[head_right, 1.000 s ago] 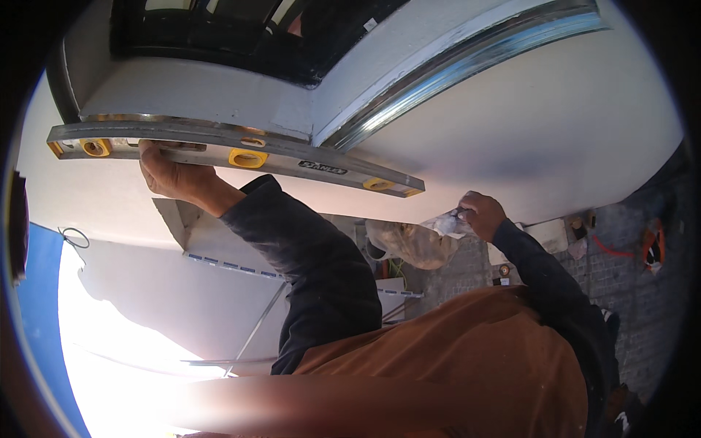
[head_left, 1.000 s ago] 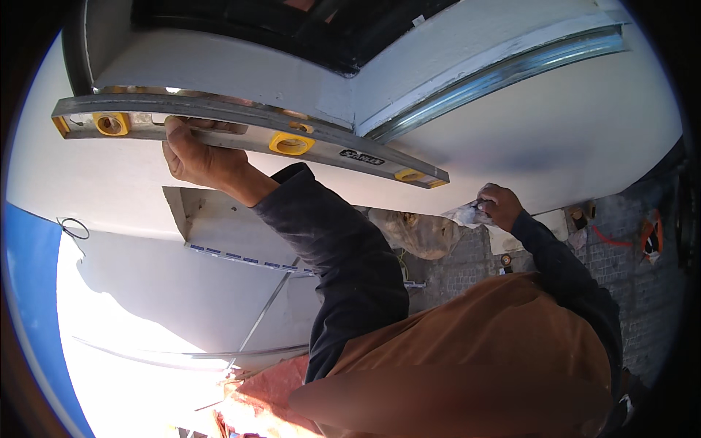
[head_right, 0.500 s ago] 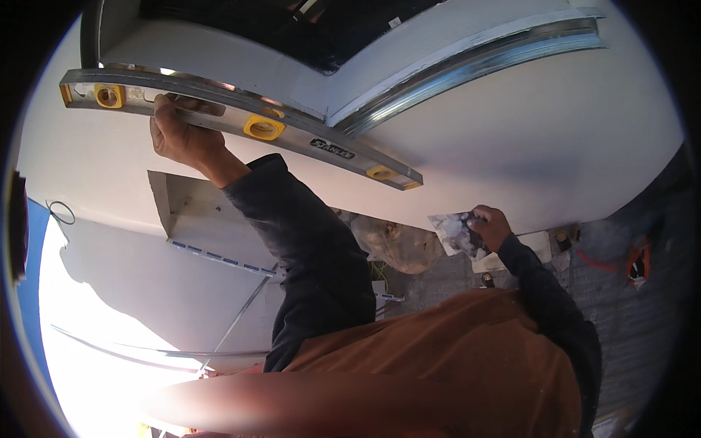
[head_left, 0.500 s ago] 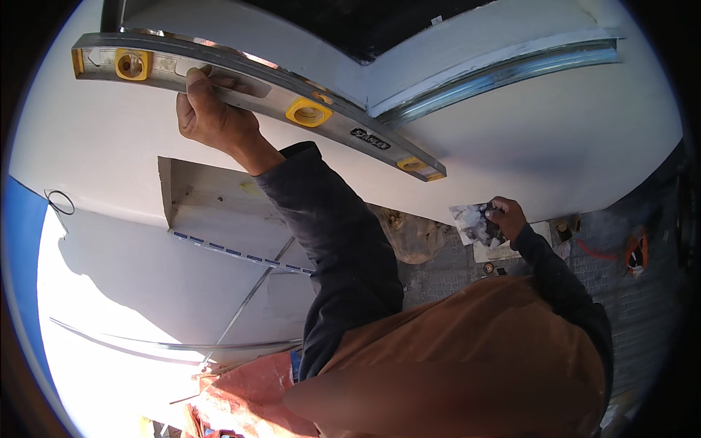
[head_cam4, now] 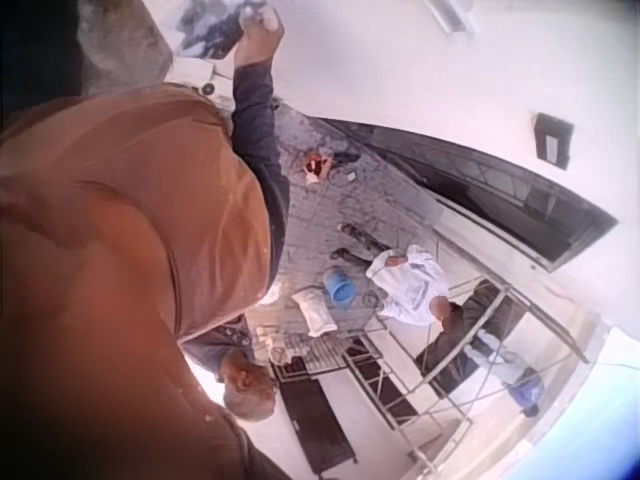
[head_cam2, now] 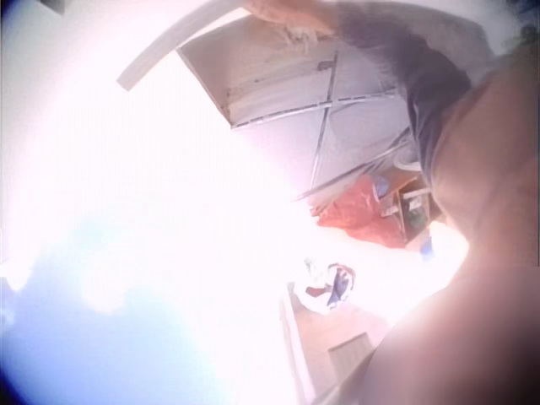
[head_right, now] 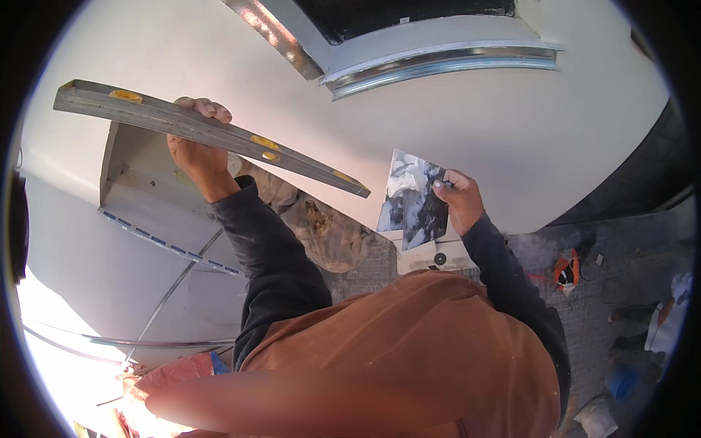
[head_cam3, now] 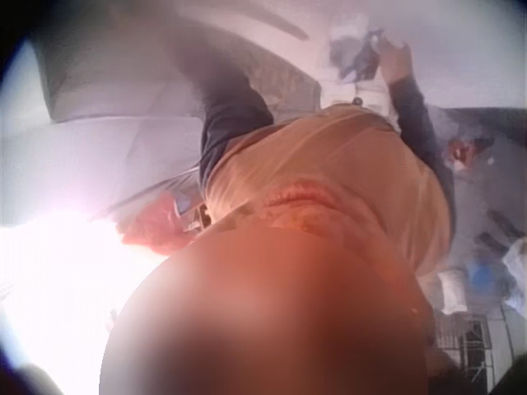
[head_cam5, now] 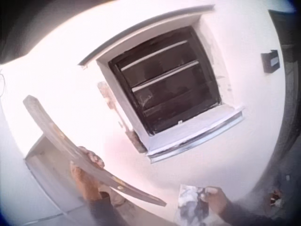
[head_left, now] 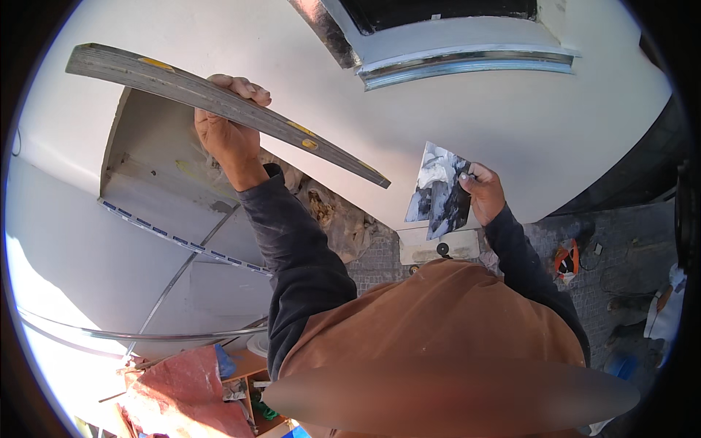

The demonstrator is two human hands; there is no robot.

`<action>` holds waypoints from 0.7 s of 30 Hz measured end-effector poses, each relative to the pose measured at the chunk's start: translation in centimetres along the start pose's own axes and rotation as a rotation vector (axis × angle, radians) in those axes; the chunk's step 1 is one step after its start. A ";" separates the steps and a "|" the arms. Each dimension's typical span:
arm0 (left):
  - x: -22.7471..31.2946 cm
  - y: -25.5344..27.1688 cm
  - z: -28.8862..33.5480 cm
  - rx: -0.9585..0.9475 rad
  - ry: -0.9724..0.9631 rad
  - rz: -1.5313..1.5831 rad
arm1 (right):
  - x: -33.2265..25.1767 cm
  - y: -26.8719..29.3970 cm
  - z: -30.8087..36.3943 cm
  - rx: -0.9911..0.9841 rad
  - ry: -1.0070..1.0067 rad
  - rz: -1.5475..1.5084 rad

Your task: The person applies plaster to a wall using a trowel and a spirit level. They repeatedly smooth the plaster along the wall surface and check alignment with the level.

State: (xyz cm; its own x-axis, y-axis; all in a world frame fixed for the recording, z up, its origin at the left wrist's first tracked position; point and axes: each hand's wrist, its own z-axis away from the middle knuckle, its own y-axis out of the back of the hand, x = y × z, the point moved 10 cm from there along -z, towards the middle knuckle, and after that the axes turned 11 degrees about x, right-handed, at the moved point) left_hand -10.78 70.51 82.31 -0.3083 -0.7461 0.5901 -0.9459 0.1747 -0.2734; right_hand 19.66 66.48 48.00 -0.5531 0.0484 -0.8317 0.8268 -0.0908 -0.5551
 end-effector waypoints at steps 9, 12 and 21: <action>-4.8 5.9 22.8 0.327 0.324 -0.395 | -4.4 -4.6 5.0 -0.001 -0.333 -0.221; -4.7 5.6 27.2 0.272 0.377 -0.458 | -6.0 -7.4 6.7 -0.089 -0.321 -0.433; -2.4 4.0 27.2 0.253 0.404 -0.354 | -5.5 -13.2 7.1 -0.119 -0.264 -0.277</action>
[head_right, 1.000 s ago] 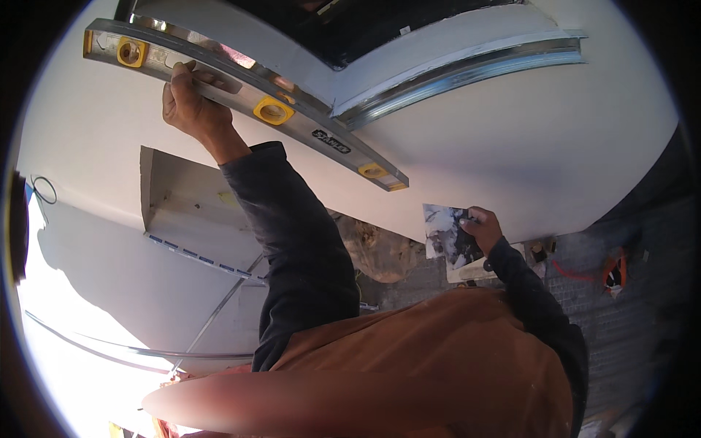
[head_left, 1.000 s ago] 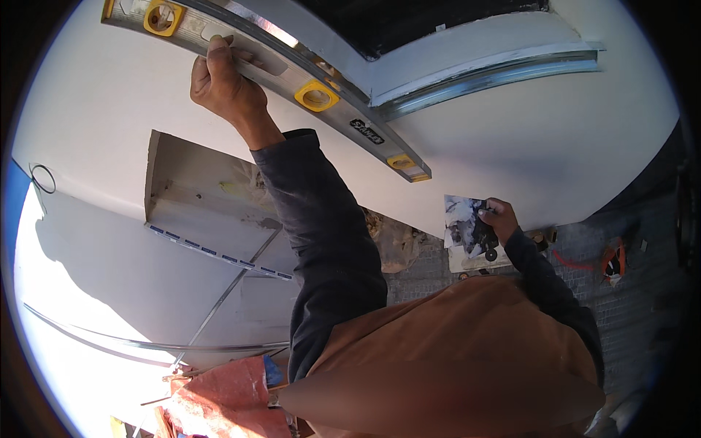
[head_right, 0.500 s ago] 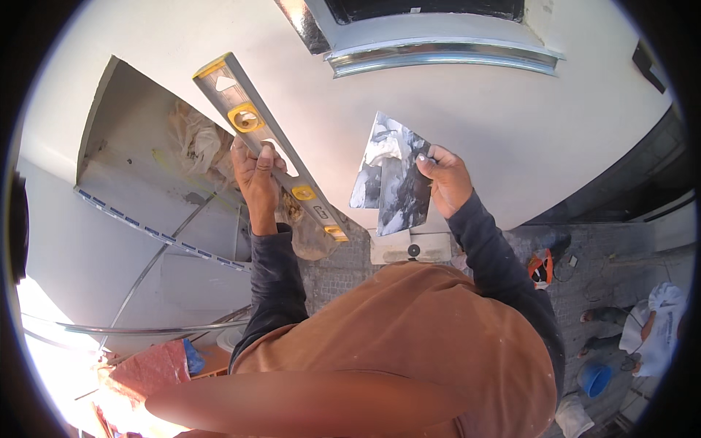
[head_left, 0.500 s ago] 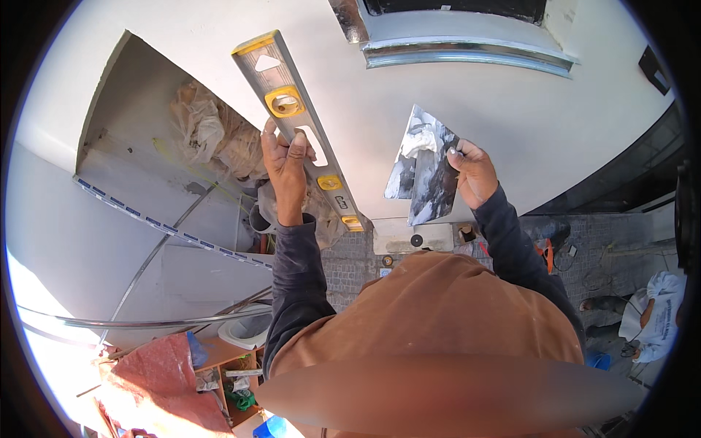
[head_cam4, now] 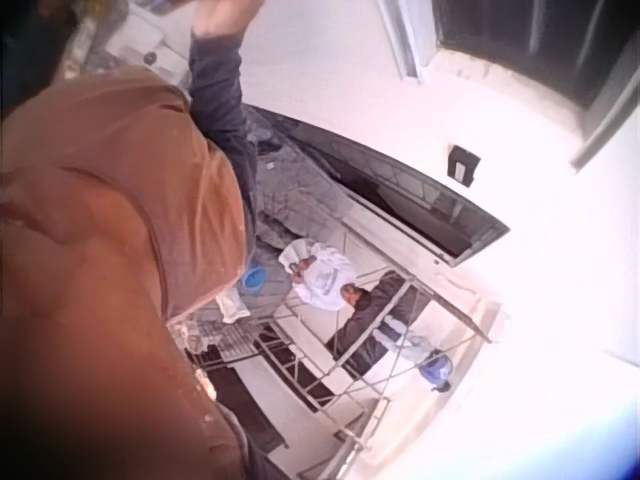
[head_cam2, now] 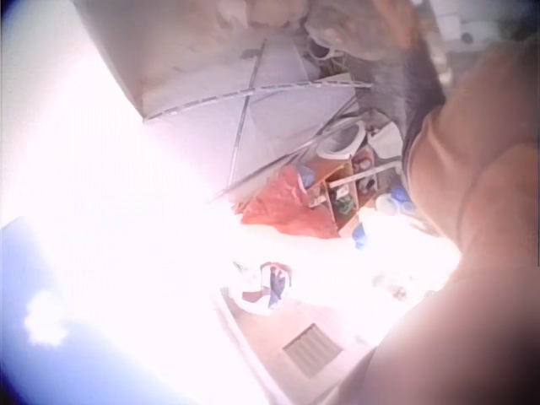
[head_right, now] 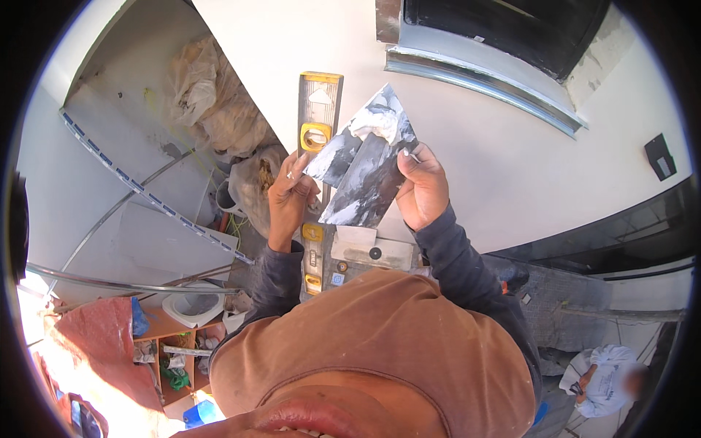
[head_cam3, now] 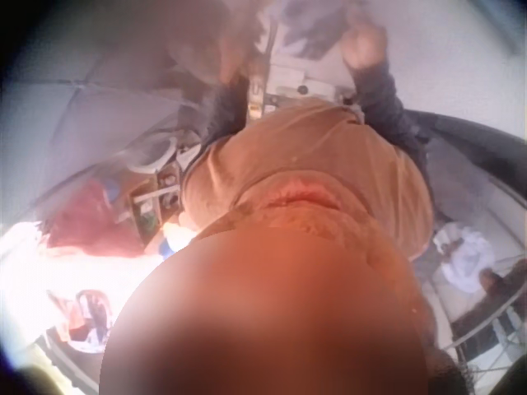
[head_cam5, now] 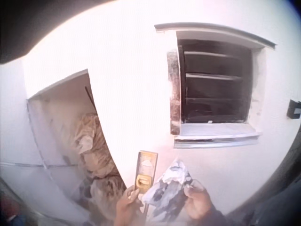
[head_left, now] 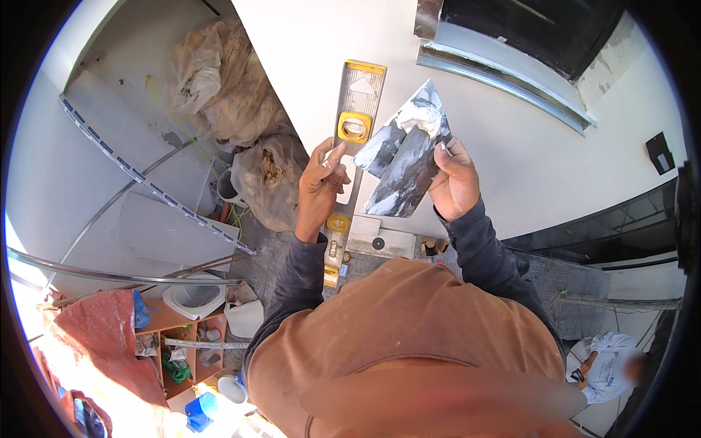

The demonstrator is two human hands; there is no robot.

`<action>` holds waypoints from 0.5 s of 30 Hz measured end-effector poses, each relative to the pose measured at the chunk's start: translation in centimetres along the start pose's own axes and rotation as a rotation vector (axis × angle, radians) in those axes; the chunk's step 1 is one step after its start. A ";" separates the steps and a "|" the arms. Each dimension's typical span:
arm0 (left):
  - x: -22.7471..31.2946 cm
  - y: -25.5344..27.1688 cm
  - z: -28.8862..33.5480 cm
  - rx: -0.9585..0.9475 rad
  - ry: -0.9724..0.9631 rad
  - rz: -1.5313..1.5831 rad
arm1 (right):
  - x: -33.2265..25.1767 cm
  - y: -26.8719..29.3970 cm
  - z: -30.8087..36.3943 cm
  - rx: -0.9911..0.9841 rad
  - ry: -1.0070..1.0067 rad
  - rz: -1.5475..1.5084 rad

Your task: The person applies plaster to a wall using a trowel and a spirit level. They repeatedly smooth the plaster along the wall surface and check alignment with the level.

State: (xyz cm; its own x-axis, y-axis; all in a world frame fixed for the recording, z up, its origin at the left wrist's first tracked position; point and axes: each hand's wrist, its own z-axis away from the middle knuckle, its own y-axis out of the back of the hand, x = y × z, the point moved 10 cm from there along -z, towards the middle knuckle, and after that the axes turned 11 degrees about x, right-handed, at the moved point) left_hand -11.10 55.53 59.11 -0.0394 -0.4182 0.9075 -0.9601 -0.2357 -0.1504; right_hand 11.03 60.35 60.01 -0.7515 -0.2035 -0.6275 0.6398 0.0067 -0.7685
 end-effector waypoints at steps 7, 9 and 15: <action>-1.2 -1.5 0.3 -0.172 0.122 0.055 | 1.3 -0.1 -2.5 -0.022 0.034 0.166; -1.8 -1.7 0.2 -0.170 0.022 -0.098 | 1.6 1.0 -3.2 0.052 0.053 0.235; -4.4 -2.0 0.2 -0.107 0.147 0.066 | 1.6 0.2 -2.6 -0.069 0.061 0.236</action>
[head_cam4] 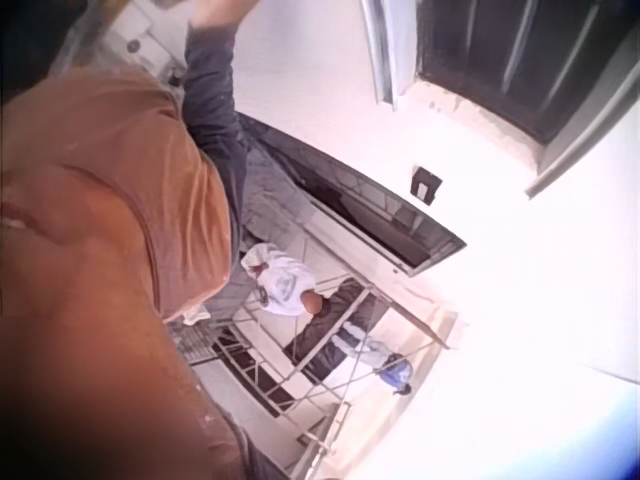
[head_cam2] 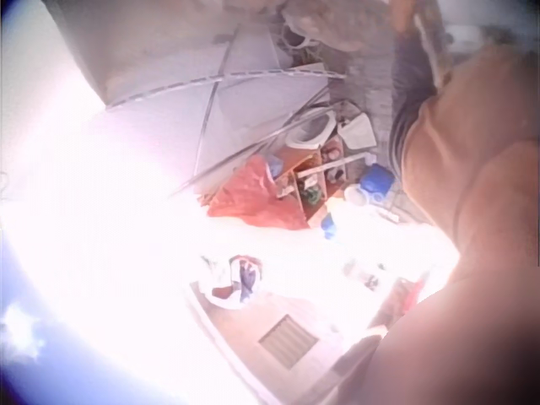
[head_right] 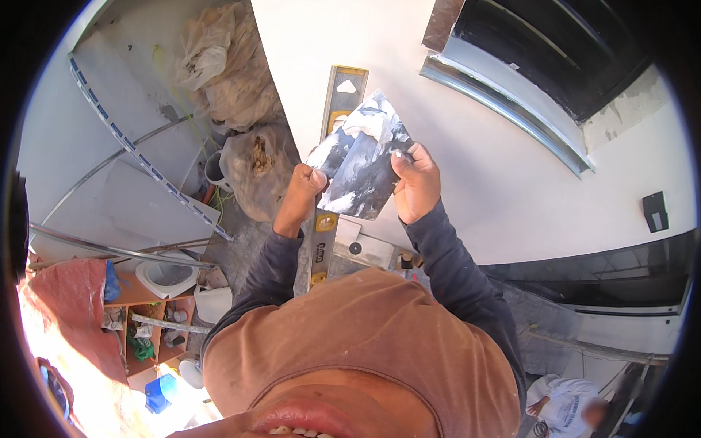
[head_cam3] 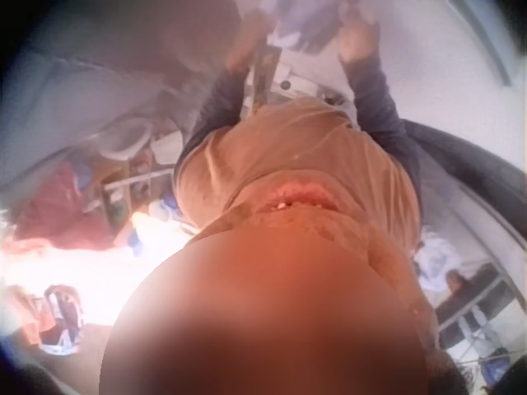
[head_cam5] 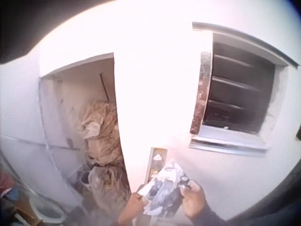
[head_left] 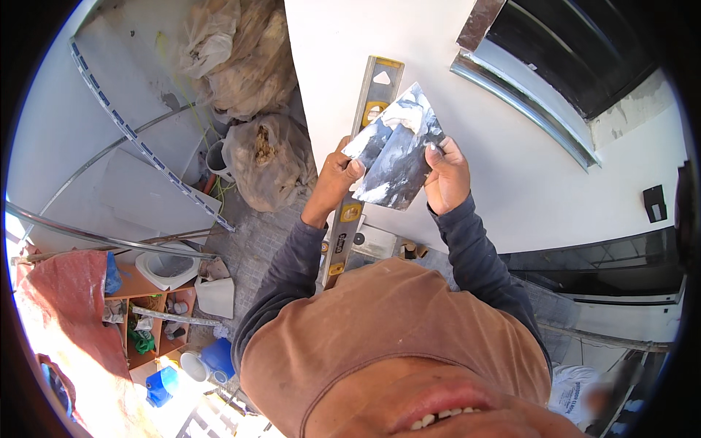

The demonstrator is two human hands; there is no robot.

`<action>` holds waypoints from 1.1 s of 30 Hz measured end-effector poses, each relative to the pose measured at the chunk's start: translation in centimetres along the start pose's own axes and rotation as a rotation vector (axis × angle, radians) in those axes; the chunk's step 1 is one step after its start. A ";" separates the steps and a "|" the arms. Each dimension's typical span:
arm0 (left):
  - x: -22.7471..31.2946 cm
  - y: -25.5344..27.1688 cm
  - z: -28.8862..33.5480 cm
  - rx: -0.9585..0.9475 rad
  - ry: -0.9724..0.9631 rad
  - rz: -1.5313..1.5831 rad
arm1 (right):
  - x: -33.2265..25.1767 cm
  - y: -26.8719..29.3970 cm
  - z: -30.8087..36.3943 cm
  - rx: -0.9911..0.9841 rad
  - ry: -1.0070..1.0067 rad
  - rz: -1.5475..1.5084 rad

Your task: The person applies plaster to a wall using a trowel and a spirit level. They repeatedly smooth the plaster along the wall surface and check alignment with the level.

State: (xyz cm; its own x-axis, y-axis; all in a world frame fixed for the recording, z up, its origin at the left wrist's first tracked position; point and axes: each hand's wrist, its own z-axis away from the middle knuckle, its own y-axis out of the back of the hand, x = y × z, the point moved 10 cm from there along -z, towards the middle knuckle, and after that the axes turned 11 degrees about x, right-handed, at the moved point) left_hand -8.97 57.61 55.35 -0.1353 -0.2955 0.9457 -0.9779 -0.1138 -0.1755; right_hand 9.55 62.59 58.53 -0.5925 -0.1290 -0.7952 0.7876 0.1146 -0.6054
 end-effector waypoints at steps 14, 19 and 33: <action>3.7 2.2 3.4 0.290 -0.650 -0.075 | -8.7 10.4 5.8 0.098 0.206 0.014; -0.9 -5.5 6.5 0.135 -0.686 -0.278 | -10.6 15.5 8.4 0.153 0.244 -0.080; -28.7 -16.9 20.8 -0.402 0.053 -0.380 | -9.7 23.2 13.6 0.355 0.209 -0.117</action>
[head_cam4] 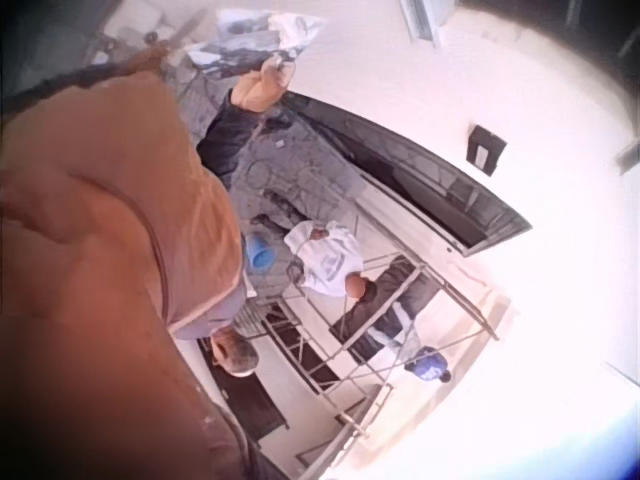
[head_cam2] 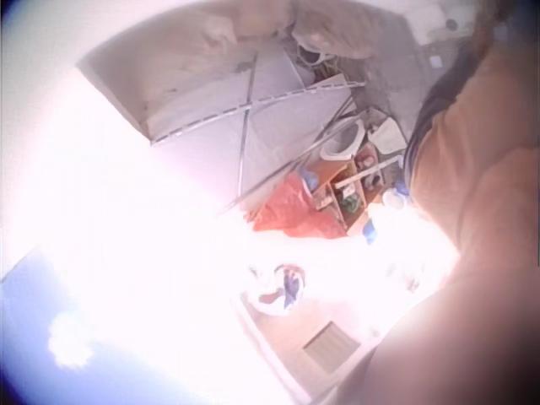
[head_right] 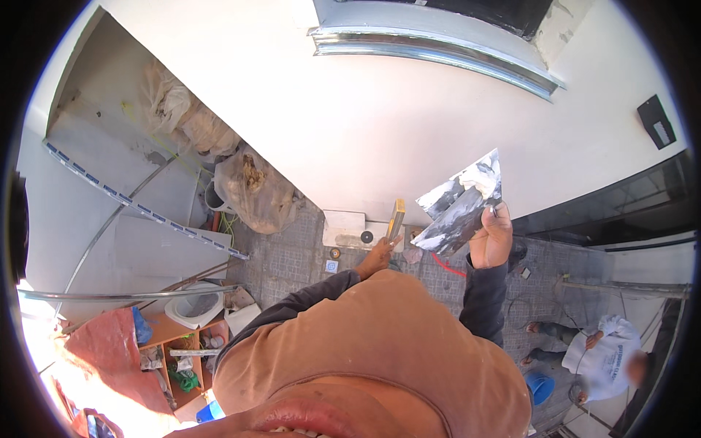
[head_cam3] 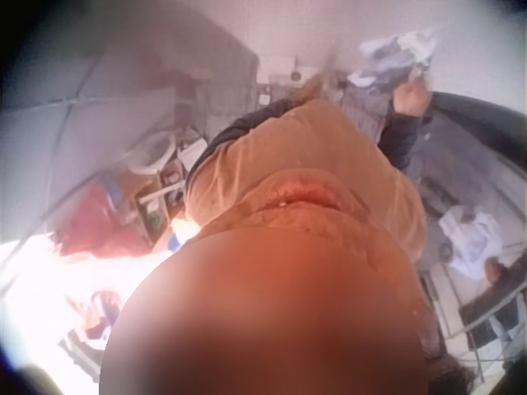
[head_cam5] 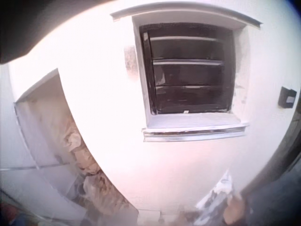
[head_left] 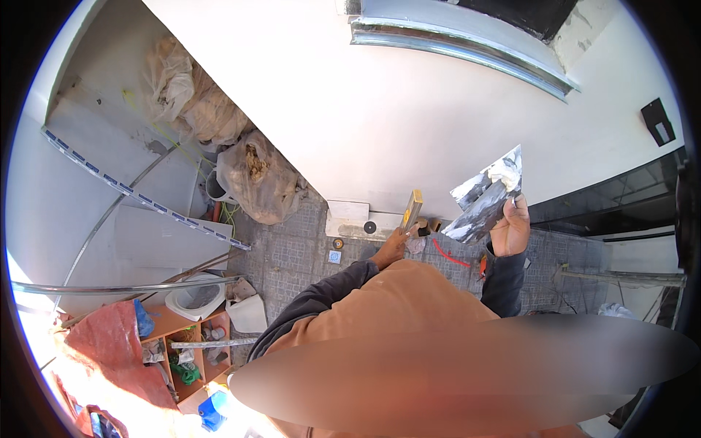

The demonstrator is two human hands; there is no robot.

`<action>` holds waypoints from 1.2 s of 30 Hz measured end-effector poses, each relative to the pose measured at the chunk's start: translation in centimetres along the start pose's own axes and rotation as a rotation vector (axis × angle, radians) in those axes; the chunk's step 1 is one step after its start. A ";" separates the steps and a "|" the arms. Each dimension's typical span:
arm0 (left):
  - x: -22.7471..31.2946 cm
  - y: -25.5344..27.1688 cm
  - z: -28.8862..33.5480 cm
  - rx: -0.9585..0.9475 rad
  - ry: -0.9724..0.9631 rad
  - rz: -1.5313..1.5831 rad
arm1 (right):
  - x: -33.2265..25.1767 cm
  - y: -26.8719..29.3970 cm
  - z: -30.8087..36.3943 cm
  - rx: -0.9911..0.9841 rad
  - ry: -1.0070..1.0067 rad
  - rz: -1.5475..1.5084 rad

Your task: The person applies plaster to a wall using a trowel and a spirit level. They repeatedly smooth the plaster along the wall surface and check alignment with the level.

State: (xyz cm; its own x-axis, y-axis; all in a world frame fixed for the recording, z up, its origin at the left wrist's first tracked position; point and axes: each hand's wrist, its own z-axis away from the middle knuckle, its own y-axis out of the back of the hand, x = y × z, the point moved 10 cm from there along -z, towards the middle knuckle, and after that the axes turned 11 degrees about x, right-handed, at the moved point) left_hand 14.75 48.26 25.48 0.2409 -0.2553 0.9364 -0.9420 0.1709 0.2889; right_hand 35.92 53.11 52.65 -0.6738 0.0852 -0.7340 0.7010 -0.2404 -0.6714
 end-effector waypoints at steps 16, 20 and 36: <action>-10.1 -7.2 2.5 -0.293 0.543 0.099 | 2.3 -1.4 -0.8 -0.081 -0.161 0.000; -10.8 -5.6 1.0 -0.026 0.551 0.378 | 4.6 -2.7 -1.7 -0.130 -0.189 0.086; -0.6 6.2 -0.6 0.716 0.374 0.571 | 5.5 -1.3 -3.0 -0.069 -0.171 0.158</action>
State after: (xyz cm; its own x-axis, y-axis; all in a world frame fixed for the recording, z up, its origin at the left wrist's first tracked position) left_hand 8.87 50.02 26.82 -0.3512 0.0247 0.9360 -0.8290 -0.4729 -0.2986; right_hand 32.01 56.77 49.24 -0.5799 -0.1147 -0.8066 0.8113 -0.1710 -0.5590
